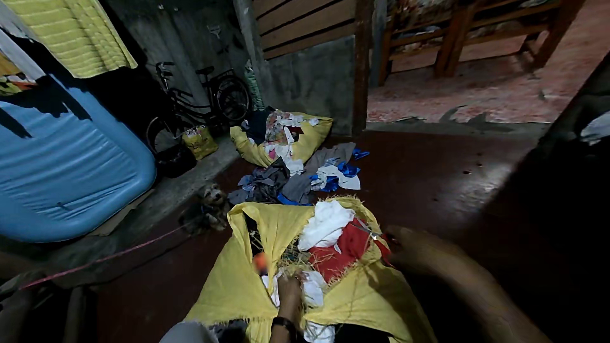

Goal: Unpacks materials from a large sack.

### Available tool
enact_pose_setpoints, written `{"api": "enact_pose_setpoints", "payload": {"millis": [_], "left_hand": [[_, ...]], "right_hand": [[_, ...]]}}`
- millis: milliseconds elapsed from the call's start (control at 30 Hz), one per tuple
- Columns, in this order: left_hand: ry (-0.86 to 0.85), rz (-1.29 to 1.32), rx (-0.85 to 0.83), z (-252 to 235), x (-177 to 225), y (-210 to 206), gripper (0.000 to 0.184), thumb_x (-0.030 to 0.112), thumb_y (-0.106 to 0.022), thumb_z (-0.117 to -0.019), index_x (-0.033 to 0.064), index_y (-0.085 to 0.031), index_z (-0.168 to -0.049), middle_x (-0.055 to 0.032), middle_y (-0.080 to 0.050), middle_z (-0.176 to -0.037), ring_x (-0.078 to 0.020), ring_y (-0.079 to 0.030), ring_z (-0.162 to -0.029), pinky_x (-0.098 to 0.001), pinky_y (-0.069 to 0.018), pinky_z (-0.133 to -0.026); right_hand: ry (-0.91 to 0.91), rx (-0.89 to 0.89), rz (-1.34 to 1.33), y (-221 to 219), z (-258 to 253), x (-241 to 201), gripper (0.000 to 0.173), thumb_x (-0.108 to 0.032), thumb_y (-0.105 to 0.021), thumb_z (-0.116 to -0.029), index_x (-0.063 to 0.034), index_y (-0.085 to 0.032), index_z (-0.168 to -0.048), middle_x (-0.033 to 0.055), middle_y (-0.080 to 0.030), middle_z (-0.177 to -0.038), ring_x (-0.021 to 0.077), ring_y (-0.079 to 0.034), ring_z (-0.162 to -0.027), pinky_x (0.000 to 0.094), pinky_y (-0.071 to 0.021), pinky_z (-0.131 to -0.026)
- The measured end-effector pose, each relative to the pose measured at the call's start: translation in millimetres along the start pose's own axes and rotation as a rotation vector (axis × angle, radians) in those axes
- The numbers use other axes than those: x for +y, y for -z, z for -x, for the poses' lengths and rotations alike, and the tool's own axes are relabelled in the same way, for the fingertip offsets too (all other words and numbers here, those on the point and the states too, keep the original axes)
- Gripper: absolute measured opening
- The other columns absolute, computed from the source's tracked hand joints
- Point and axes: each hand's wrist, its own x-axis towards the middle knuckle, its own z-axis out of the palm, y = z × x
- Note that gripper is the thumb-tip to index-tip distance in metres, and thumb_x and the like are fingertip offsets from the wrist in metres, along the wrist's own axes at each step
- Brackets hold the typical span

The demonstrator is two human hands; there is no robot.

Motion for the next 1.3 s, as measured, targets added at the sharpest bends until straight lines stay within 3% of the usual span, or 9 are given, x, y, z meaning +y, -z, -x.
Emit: {"api": "enact_pose_setpoints", "payload": {"millis": [167, 433, 567, 700, 900, 1067, 1133, 1233, 1300], "left_hand": [[-0.026, -0.175, -0.027, 12.4, 27.9, -30.8, 0.034, 0.02, -0.063, -0.1013, -0.0047, -0.062, -0.124, -0.0168, -0.072, -0.104, -0.0263, -0.07, -0.097, -0.0472, -0.0557, -0.09], [0.162, -0.277, -0.098, -3.6, -117.5, -42.8, 0.043, 0.03, -0.053, -0.1063, -0.0041, -0.059, -0.133, -0.0241, -0.068, -0.12, -0.0356, -0.066, -0.112, -0.054, -0.0517, -0.1], [0.133, -0.534, -0.188, 15.4, -119.2, -35.0, 0.069, 0.05, -0.068, -0.0927, 0.0003, -0.057, -0.139, -0.0233, -0.06, -0.137, -0.0366, -0.057, -0.129, -0.0572, -0.046, -0.109], [0.075, -0.466, 0.028, 13.8, -133.1, -35.5, 0.068, 0.032, -0.083, -0.0797, -0.0029, -0.06, -0.133, -0.0285, -0.06, -0.131, -0.0418, -0.058, -0.124, -0.0578, -0.0486, -0.104], [0.408, -0.019, -0.075, 75.8, -48.1, -44.0, 0.058, 0.024, -0.061, -0.1023, -0.0093, -0.042, -0.145, -0.0278, -0.052, -0.142, -0.034, -0.053, -0.131, -0.0469, -0.0421, -0.111], [0.367, 0.513, -0.413, 49.0, -77.2, -37.6, 0.07, 0.053, -0.015, -0.1085, 0.0049, -0.059, -0.132, -0.0136, -0.072, -0.102, -0.0176, -0.066, -0.08, -0.0335, -0.0544, -0.071], [0.327, 0.483, -0.501, 38.9, -69.6, -28.3, 0.062, 0.05, -0.026, -0.109, 0.0058, -0.068, -0.12, -0.0069, -0.071, -0.089, -0.012, -0.063, -0.071, -0.0263, -0.0533, -0.065], [0.105, 0.116, -0.417, 36.9, -11.8, -8.5, 0.035, 0.033, -0.053, -0.1064, 0.0047, -0.072, -0.114, -0.0057, -0.074, -0.1, -0.0143, -0.07, -0.093, -0.0342, -0.0573, -0.087], [-0.06, 0.028, -0.351, 36.9, 37.5, 2.6, 0.032, 0.028, -0.052, -0.1073, 0.0025, -0.068, -0.116, -0.0074, -0.073, -0.108, -0.0155, -0.068, -0.102, -0.0373, -0.0548, -0.096]], "right_hand": [[-0.01, -0.067, 0.033, 6.0, 4.1, -10.8, 0.042, -0.029, -0.08, -0.0867, -0.012, -0.066, -0.122, 0.0167, -0.071, -0.107, 0.0387, -0.067, -0.1, 0.065, -0.0516, -0.083], [-0.021, -0.038, 0.037, -3.1, -1.9, 0.1, 0.043, -0.031, -0.082, -0.0832, -0.0175, -0.067, -0.121, 0.0133, -0.072, -0.105, 0.0358, -0.069, -0.098, 0.0636, -0.0528, -0.081], [-0.02, -0.048, 0.034, -4.5, -5.2, -0.1, 0.044, -0.029, -0.082, -0.0827, -0.0178, -0.067, -0.123, 0.0128, -0.072, -0.103, 0.0352, -0.069, -0.095, 0.0622, -0.0535, -0.079], [0.017, -0.054, 0.008, -6.8, -5.8, -4.9, 0.042, -0.027, -0.082, -0.0837, -0.0127, -0.066, -0.12, 0.0142, -0.071, -0.101, 0.035, -0.069, -0.093, 0.0602, -0.0543, -0.078], [0.007, -0.12, 0.012, 1.0, -1.1, -18.8, 0.04, -0.025, -0.079, -0.0885, -0.0109, -0.066, -0.124, 0.0175, -0.071, -0.105, 0.0393, -0.067, -0.098, 0.0643, -0.0518, -0.082], [0.032, -0.095, 0.003, -3.8, -2.6, -13.1, 0.042, -0.025, -0.08, -0.0862, -0.0102, -0.066, -0.123, 0.0167, -0.071, -0.105, 0.0373, -0.068, -0.098, 0.0626, -0.0536, -0.082], [0.006, -0.134, 0.03, 1.5, 0.1, -16.9, 0.043, -0.026, -0.078, -0.088, -0.0121, -0.065, -0.126, 0.0161, -0.071, -0.109, 0.0372, -0.068, -0.102, 0.0634, -0.0524, -0.084], [-0.004, -0.141, 0.049, 1.2, -1.5, -15.3, 0.043, -0.027, -0.079, -0.0877, -0.0119, -0.065, -0.125, 0.0166, -0.071, -0.109, 0.0383, -0.068, -0.102, 0.0653, -0.0518, -0.085], [0.014, -0.108, 0.041, -5.5, -6.3, -9.9, 0.042, -0.027, -0.081, -0.0853, -0.0116, -0.067, -0.122, 0.0169, -0.071, -0.105, 0.0384, -0.068, -0.098, 0.0648, -0.0521, -0.082]]}}
